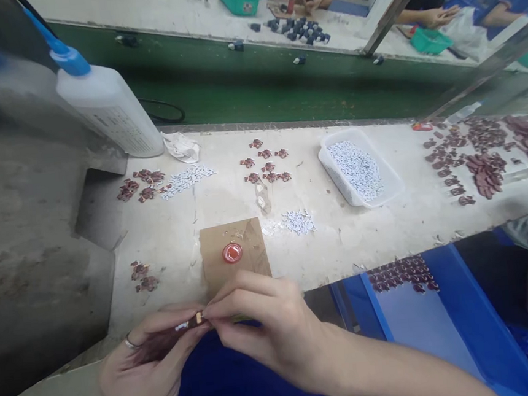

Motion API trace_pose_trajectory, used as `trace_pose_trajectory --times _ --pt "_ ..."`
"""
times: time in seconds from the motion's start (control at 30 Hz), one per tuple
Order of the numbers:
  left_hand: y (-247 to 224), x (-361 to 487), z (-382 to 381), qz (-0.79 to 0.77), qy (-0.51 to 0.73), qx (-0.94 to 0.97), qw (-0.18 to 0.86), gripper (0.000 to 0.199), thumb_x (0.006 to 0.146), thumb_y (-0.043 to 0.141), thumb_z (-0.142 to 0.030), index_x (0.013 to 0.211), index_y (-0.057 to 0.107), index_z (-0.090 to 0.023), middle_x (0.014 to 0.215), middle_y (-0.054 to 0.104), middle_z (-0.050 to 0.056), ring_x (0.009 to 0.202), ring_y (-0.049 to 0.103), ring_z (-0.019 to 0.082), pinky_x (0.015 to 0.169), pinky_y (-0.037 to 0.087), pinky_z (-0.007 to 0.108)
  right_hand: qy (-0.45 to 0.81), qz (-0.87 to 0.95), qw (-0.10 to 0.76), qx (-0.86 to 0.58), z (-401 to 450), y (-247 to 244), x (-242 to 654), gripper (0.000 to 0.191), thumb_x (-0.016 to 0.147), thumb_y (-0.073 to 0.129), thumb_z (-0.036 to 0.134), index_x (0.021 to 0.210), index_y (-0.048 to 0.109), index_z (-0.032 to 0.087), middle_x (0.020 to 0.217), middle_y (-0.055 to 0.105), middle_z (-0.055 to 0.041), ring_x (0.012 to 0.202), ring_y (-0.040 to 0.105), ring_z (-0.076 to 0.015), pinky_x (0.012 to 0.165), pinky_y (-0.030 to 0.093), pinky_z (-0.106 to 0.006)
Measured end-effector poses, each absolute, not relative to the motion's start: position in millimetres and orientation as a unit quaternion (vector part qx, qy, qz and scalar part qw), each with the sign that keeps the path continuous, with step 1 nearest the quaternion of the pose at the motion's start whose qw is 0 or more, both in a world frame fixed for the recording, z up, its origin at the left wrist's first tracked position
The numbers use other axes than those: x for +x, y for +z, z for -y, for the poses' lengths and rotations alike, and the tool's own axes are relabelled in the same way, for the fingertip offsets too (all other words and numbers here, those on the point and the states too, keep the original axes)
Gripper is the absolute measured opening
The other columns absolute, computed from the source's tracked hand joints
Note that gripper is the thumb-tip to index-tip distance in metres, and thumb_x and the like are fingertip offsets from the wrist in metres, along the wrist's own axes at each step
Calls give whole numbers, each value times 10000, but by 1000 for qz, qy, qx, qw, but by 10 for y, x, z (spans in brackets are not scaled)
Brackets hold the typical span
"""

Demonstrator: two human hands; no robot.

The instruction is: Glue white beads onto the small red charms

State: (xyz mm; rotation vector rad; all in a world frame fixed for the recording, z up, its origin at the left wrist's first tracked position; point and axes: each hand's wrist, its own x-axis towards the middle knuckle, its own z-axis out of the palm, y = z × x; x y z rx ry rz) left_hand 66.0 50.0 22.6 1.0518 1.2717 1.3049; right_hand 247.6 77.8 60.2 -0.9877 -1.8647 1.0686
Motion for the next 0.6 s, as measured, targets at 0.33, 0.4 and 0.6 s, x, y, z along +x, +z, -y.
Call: trace_pose_trajectory --times 0.33,0.4,0.6 --pt "229 656 -524 -515 560 410 503 186 703 884 -157 805 796 -285 816 787 -52 741 767 100 731 639 94 346 782 358 -375 -770 645 2477 185 993 612 79 1145 702 134 999 760 -98 867 735 -142 746 625 -234" --pt "250 659 -529 -520 554 413 502 199 707 881 -163 826 803 -301 807 786 -63 717 765 95 715 628 75 406 741 365 -390 -797 675 2489 177 967 661 99 1127 715 152 967 753 -74 843 726 -140 728 616 -245" --pt "219 657 -489 -536 515 460 486 222 791 818 -162 957 783 -305 872 797 -69 757 774 90 770 623 65 477 674 359 -436 -805 671 2455 198 919 761 179 1116 756 183 981 728 -53 862 709 -147 745 600 -278"
